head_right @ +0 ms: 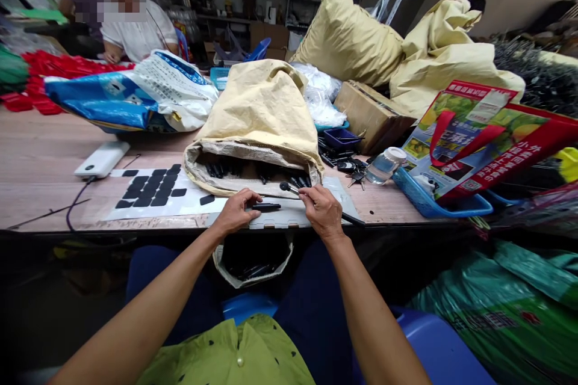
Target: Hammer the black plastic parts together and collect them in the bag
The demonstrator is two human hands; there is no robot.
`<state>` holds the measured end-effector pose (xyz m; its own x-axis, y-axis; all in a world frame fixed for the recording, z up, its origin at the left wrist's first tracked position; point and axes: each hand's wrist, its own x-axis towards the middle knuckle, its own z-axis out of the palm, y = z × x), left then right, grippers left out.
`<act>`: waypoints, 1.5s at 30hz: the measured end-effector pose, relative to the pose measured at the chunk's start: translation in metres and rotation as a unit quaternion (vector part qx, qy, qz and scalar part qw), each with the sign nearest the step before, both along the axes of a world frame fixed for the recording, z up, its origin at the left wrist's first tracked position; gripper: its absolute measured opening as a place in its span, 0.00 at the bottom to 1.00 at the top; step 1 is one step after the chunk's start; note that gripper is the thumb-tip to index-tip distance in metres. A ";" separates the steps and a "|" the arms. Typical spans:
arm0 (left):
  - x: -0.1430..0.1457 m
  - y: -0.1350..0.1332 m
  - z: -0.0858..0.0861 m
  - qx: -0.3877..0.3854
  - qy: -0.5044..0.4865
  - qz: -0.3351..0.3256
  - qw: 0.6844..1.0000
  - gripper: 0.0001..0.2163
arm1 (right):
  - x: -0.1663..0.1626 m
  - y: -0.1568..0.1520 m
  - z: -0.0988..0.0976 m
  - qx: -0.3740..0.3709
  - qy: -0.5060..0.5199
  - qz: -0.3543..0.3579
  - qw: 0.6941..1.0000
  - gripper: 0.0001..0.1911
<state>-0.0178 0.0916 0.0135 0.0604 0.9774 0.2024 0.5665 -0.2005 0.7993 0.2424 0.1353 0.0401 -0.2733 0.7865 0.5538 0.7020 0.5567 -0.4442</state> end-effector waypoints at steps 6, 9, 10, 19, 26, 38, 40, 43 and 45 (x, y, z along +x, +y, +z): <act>-0.003 0.004 -0.005 -0.003 -0.018 -0.003 1.000 0.08 | 0.011 0.020 -0.033 0.036 -0.076 -0.024 0.996 0.09; -0.004 0.004 -0.008 0.006 -0.025 -0.014 1.000 0.08 | 0.010 0.020 -0.041 0.036 -0.069 -0.037 0.996 0.09; -0.004 0.004 -0.008 0.008 -0.024 -0.017 1.000 0.08 | 0.010 0.019 -0.040 0.035 -0.067 -0.044 0.996 0.08; -0.001 0.003 -0.006 0.018 -0.001 -0.010 1.000 0.09 | -0.024 -0.003 -0.019 0.024 -0.113 0.093 0.989 0.16; -0.002 0.002 -0.004 0.005 -0.023 0.019 1.000 0.12 | -0.046 -0.004 -0.036 0.043 -0.111 0.084 0.989 0.09; 0.008 0.008 -0.010 0.017 0.003 0.097 0.995 0.05 | -0.049 -0.004 -0.040 0.042 -0.094 0.091 0.990 0.08; 0.009 0.008 -0.010 0.016 0.011 0.104 0.994 0.05 | -0.050 -0.004 -0.041 0.037 -0.092 0.092 0.991 0.08; 0.010 0.006 -0.010 0.020 0.020 0.104 0.994 0.05 | -0.050 -0.004 -0.042 0.035 -0.090 0.093 0.991 0.08; 0.009 0.005 -0.009 0.026 0.022 0.095 0.995 0.04 | -0.049 -0.004 -0.042 0.037 -0.090 0.094 0.991 0.08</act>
